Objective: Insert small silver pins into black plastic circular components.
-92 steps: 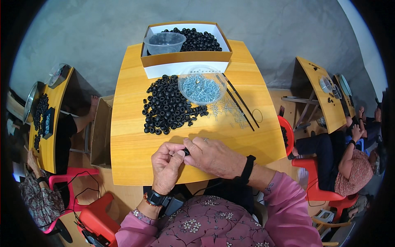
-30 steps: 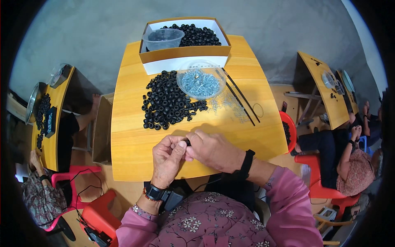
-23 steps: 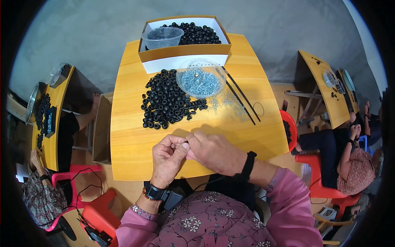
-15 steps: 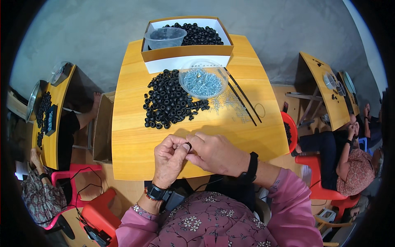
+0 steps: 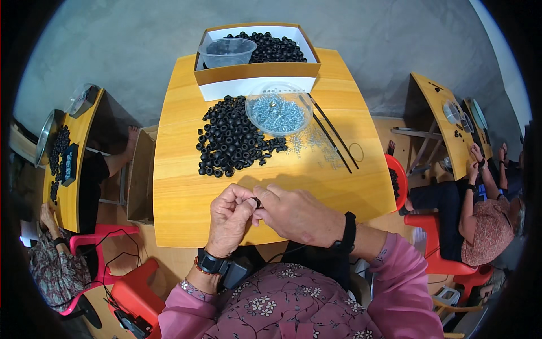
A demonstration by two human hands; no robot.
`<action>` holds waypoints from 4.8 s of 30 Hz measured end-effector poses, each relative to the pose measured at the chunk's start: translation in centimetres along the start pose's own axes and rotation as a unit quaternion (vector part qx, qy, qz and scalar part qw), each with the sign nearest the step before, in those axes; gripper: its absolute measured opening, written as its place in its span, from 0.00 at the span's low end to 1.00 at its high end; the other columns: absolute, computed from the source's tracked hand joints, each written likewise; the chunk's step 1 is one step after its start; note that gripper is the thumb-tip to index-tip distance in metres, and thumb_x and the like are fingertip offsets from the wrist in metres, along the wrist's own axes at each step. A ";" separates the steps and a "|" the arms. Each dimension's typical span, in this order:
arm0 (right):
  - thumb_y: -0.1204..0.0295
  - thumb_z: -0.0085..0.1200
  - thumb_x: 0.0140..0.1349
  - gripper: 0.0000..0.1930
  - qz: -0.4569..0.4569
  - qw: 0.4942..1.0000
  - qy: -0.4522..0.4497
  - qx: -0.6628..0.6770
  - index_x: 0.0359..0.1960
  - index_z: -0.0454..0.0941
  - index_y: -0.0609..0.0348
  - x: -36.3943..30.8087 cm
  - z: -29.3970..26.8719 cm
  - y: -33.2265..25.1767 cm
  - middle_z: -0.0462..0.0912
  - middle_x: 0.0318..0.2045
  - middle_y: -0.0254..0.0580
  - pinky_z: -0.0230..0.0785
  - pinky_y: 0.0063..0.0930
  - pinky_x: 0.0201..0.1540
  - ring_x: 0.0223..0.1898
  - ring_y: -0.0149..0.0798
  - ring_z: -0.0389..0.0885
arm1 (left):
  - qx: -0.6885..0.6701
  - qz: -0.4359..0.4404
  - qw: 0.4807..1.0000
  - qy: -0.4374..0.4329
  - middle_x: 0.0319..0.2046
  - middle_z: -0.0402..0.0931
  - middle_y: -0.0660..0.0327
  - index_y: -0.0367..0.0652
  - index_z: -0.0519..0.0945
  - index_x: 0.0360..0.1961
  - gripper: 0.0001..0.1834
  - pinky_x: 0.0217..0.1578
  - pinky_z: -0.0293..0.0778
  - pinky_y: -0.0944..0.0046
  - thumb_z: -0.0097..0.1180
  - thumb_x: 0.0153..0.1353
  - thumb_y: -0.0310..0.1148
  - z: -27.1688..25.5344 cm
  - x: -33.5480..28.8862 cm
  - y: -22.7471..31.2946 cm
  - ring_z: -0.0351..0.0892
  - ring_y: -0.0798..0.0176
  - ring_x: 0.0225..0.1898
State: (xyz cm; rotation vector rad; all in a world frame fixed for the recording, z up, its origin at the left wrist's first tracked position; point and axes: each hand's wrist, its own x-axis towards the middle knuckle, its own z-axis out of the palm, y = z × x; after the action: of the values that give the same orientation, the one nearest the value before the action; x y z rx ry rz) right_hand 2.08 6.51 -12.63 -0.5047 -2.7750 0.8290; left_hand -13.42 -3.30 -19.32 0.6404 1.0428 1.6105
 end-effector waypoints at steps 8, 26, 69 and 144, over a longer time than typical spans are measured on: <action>0.68 0.60 0.63 0.21 -0.010 0.999 0.022 0.033 0.53 0.70 0.68 0.5 0.0 0.3 0.78 0.35 0.53 0.75 0.44 0.36 0.35 0.57 0.81 | -0.044 -0.008 0.999 -0.016 0.31 0.81 0.59 0.38 0.75 0.38 0.01 0.26 0.76 0.70 0.52 0.66 0.23 -0.5 0.0 0.2 0.81 0.68 0.26; 0.78 0.54 0.63 0.05 -0.046 0.978 0.040 0.200 0.39 0.79 0.64 1.8 -1.5 2.0 0.76 0.30 0.48 0.72 0.40 0.39 0.36 0.53 0.79 | -0.072 -0.059 0.995 -0.046 0.33 0.83 0.57 0.38 0.77 0.43 0.06 0.29 0.75 0.71 0.57 0.69 0.30 -0.8 0.0 1.1 0.81 0.69 0.29; 0.81 0.54 0.58 0.07 -0.099 0.983 0.076 0.133 0.38 0.75 0.60 0.7 0.6 2.1 0.76 0.37 0.42 0.77 0.36 0.37 0.36 0.45 0.82 | -0.048 -0.069 0.992 -0.091 0.36 0.83 0.59 0.40 0.75 0.43 0.04 0.29 0.75 0.72 0.56 0.71 0.28 -1.1 0.0 1.2 0.80 0.71 0.31; 0.66 0.59 0.60 0.12 -0.098 0.989 0.103 0.031 0.34 0.71 0.59 0.3 1.1 2.0 0.72 0.29 0.43 0.73 0.42 0.30 0.29 0.49 0.79 | 0.028 -0.085 0.994 -0.061 0.26 0.78 0.62 0.35 0.78 0.36 0.08 0.27 0.73 0.71 0.52 0.71 0.28 0.0 -0.3 1.7 0.75 0.72 0.24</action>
State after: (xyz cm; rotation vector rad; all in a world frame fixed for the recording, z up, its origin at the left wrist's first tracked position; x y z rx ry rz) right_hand 2.01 7.60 -14.64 -0.2831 -2.5508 0.7671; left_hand -14.15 -3.72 -17.84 0.6620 1.0271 1.3820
